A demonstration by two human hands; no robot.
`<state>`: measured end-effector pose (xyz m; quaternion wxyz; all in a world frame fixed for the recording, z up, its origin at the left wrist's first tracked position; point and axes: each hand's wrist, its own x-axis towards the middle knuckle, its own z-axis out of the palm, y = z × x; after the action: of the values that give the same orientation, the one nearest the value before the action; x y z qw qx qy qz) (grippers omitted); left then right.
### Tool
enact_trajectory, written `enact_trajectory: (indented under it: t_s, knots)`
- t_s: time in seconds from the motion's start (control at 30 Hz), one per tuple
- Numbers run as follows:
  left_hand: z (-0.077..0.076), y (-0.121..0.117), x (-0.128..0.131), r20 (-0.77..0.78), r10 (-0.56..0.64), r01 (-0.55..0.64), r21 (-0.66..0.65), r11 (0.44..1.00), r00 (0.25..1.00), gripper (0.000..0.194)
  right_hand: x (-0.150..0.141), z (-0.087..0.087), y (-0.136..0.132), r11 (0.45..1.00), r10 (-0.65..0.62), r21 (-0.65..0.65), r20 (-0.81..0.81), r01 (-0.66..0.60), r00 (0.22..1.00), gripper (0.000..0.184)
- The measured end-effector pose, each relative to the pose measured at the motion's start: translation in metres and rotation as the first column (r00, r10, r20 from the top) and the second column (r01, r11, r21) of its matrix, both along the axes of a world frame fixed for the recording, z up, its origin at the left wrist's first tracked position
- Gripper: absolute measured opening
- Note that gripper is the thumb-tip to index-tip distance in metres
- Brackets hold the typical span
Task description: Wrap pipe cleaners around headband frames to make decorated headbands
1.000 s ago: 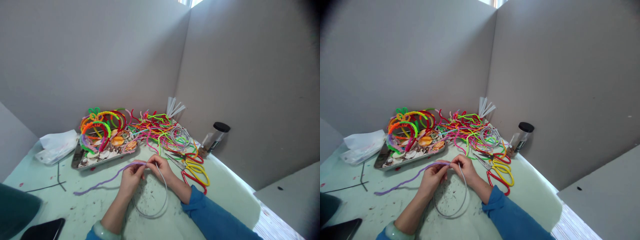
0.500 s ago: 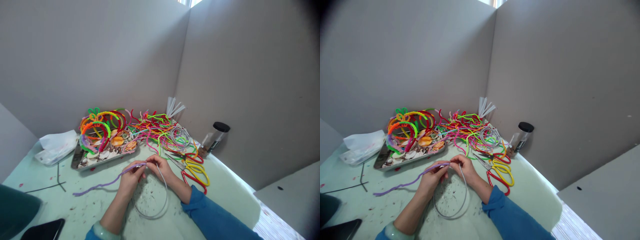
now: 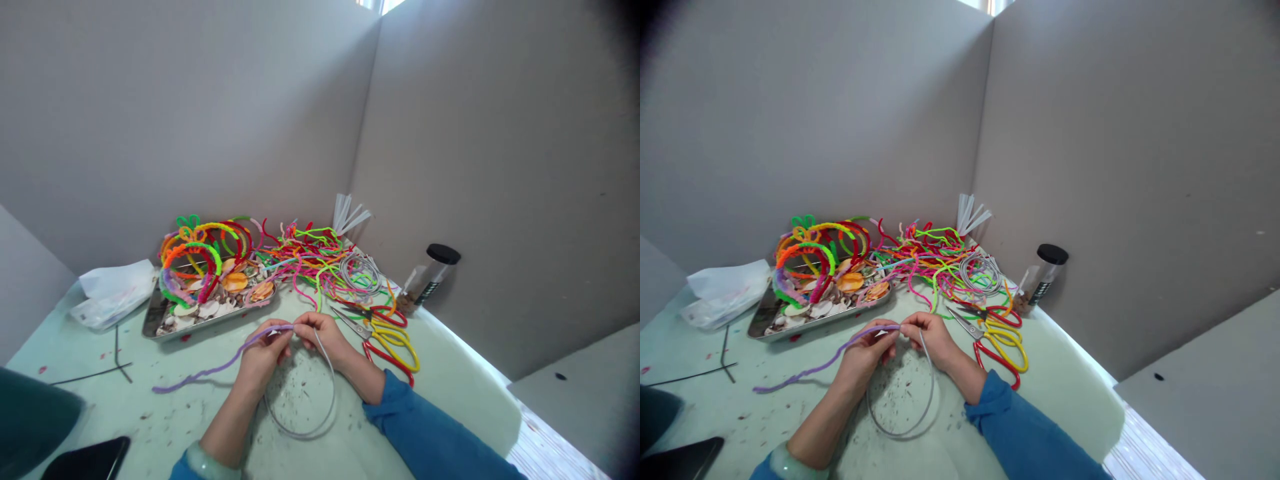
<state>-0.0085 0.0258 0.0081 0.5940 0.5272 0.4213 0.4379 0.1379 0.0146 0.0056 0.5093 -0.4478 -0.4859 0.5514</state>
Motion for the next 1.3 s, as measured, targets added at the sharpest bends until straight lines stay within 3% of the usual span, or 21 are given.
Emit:
enact_trajectory:
  t_s: [0.17,0.47,0.7,1.3]
  knots:
    - [0.005,-0.002,0.002,0.021,0.01,-0.009,-0.022,1.0,1.0,0.021,0.001,0.007,-0.002,0.998,0.048,-0.045,-0.075,-0.052,0.996,0.019]
    - [0.008,-0.005,0.002,0.07,-0.022,0.023,-0.013,1.0,0.997,0.023,-0.001,0.006,-0.002,0.994,0.072,-0.065,-0.164,-0.084,0.984,0.02]
    - [0.01,-0.006,0.001,0.13,-0.042,0.047,-0.032,0.998,0.991,0.026,0.0,0.005,-0.002,0.995,0.087,-0.037,-0.178,-0.095,0.98,0.02]
    - [0.013,-0.007,0.001,0.083,-0.029,0.035,-0.065,0.997,0.996,0.025,0.001,0.002,-0.002,0.996,0.082,-0.012,-0.158,-0.086,0.984,0.02]
